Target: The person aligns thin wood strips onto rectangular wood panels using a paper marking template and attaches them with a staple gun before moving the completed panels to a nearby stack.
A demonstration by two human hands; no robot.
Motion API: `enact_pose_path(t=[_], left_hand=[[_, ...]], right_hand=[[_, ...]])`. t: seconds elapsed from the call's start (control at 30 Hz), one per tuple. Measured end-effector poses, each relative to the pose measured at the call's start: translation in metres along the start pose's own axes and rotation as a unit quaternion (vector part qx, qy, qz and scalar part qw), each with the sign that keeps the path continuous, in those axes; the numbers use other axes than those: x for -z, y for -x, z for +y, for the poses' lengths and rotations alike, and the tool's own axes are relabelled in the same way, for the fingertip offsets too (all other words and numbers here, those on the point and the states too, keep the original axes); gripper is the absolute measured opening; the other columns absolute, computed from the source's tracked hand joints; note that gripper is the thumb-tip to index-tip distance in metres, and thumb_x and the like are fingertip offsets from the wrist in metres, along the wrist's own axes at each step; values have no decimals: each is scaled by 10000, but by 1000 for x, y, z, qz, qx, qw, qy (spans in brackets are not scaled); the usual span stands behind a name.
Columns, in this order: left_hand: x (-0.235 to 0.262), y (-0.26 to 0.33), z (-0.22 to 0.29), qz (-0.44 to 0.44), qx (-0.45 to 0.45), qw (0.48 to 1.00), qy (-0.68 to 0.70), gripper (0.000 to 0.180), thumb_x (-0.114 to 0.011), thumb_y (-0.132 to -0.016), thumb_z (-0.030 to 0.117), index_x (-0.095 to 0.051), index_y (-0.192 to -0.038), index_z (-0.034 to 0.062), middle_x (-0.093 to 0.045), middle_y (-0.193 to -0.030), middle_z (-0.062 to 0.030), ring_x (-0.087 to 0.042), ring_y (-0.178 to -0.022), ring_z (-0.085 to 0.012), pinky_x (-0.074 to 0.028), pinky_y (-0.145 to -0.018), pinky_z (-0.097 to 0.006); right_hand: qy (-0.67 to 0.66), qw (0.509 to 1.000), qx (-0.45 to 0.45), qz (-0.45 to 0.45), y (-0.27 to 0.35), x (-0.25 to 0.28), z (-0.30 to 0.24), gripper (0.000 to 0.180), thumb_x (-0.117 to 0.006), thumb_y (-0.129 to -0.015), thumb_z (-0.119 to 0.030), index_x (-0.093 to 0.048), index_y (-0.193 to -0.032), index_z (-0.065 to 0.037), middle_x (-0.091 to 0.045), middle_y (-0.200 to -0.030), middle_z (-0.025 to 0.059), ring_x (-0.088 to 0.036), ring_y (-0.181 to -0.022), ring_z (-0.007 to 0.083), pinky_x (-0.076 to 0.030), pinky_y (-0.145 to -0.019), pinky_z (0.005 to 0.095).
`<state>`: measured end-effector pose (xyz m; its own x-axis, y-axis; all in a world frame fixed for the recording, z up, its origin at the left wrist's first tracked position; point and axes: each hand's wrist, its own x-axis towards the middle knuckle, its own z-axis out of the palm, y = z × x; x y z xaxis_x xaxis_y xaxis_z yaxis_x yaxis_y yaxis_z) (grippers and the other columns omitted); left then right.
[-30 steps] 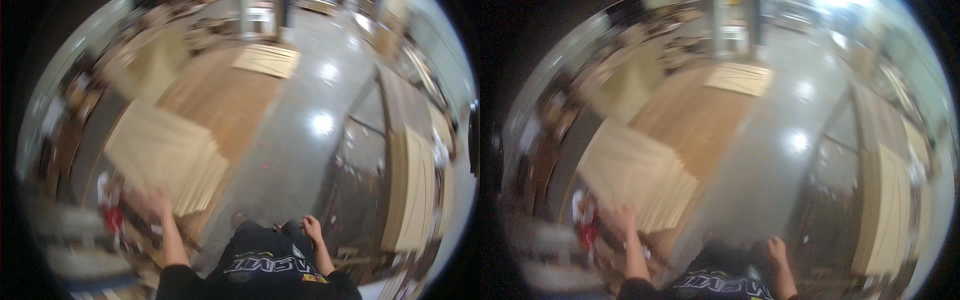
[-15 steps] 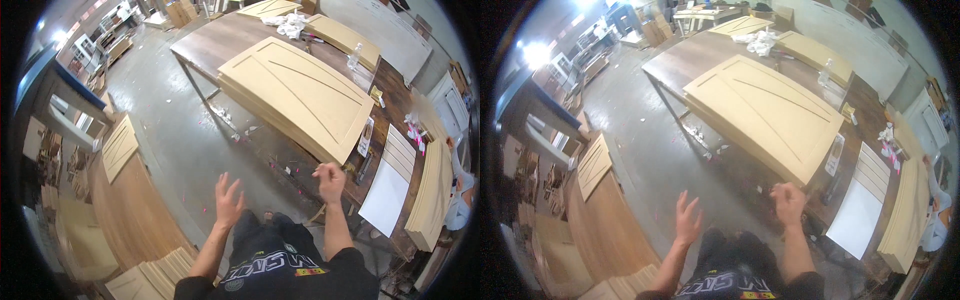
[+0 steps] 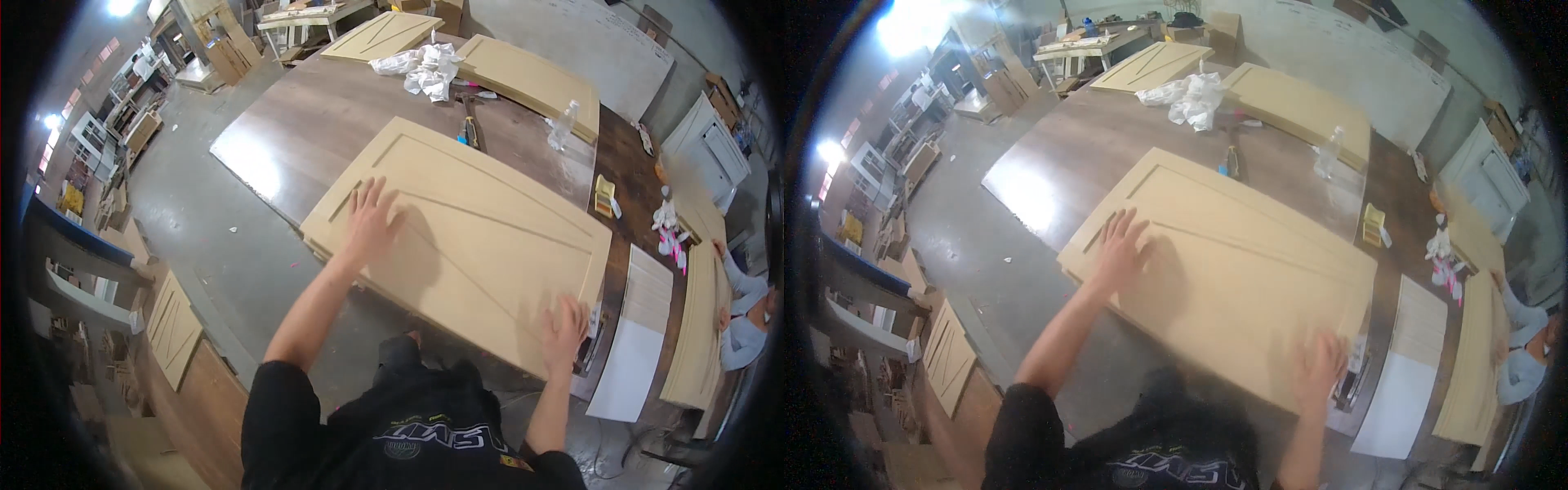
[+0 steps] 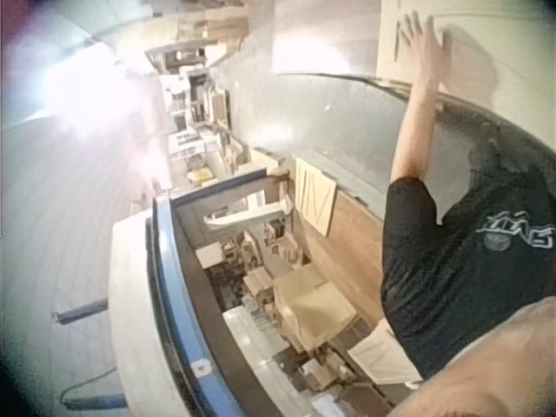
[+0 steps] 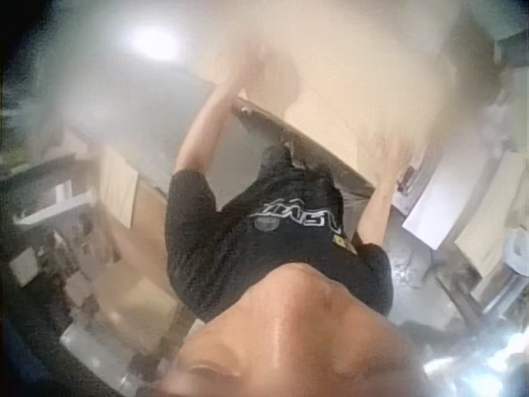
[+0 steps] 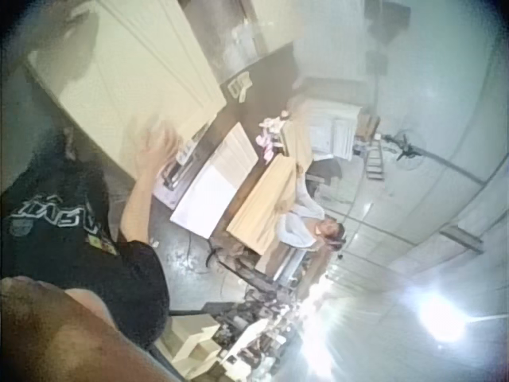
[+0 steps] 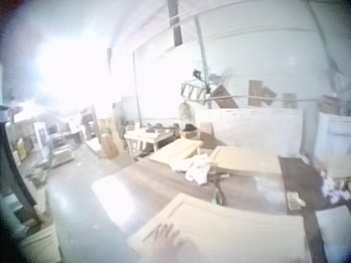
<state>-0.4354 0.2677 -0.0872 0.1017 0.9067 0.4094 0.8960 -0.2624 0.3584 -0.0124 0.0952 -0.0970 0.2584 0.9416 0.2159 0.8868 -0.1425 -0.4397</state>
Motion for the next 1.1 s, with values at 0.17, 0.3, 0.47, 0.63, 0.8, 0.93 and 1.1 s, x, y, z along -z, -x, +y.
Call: enact_pose_path(t=[0.17, 0.3, 0.47, 0.63, 0.8, 0.93, 1.1], left_hand=[[-36, -105, -78, -122, 23, 990, -62, 527, -612, -1008, 350, -559, -1484, 131, -328, -1668, -200, -238, -1570, -418, -206, -1255, -618], [-45, -149, -87, -144, 35, 988, -45, 581, -564, -1027, 406, -501, -1556, 173, -289, -1694, -189, -222, -1572, -420, -211, -1258, -601], [-59, -167, -82, -140, 45, 989, -34, 602, -570, -1025, 437, -490, -1566, 187, -282, -1699, -186, -221, -1570, -428, -191, -1264, -594], [-63, -170, -84, -132, 31, 990, -29, 617, -572, -1023, 454, -475, -1574, 195, -274, -1701, -191, -220, -1569, -428, -181, -1267, -590], [-75, -174, -65, -118, 77, 986, -83, 595, -588, -1020, 448, -493, -1548, 191, -295, -1687, -192, -221, -1571, -418, -125, -1273, -638], [-81, -177, -53, -65, -1, 996, -65, 570, -601, -1016, 458, -519, -1511, 187, -341, -1664, -178, -216, -1576, -427, -104, -1242, -708], [-59, -154, 8, -301, -275, 906, 114, 390, -627, -1002, 468, -729, -1283, 219, -404, -1651, -77, -205, -1601, -327, -116, -1266, -672]], right_hand=[[69, 996, 1, 53, -9, -6, -27, 368, -739, -915, -283, -696, -1235, -106, -631, -1395, 104, -476, -1418, 384, -333, -1191, 518], [30, 996, -55, 58, -24, -9, -44, 281, -712, -922, -230, -725, -1164, -86, -677, -1317, 110, -509, -1384, 386, -353, -1187, 516], [38, 994, -71, 68, -36, -13, -51, 259, -722, -886, -146, -723, -1129, -57, -686, -1279, 126, -546, -1339, 390, -394, -1159, 515], [44, 995, -59, 65, -37, -14, -50, 213, -722, -893, -93, -698, -1102, -57, -673, -1274, 110, -526, -1354, 379, -370, -1154, 513], [41, 995, -56, 66, -34, -14, -45, 226, -729, -881, -105, -699, -1101, -61, -673, -1275, 106, -524, -1357, 379, -357, -1160, 513], [60, 995, -59, 51, -34, -14, -44, 254, -717, -888, -134, -704, -1130, -56, -675, -1289, 112, -523, -1364, 391, -363, -1167, 522], [70, 995, -49, 56, -29, -18, -33, 288, -699, -892, -157, -709, -1160, -53, -675, -1311, 123, -517, -1373, 406, -376, -1172, 527]])
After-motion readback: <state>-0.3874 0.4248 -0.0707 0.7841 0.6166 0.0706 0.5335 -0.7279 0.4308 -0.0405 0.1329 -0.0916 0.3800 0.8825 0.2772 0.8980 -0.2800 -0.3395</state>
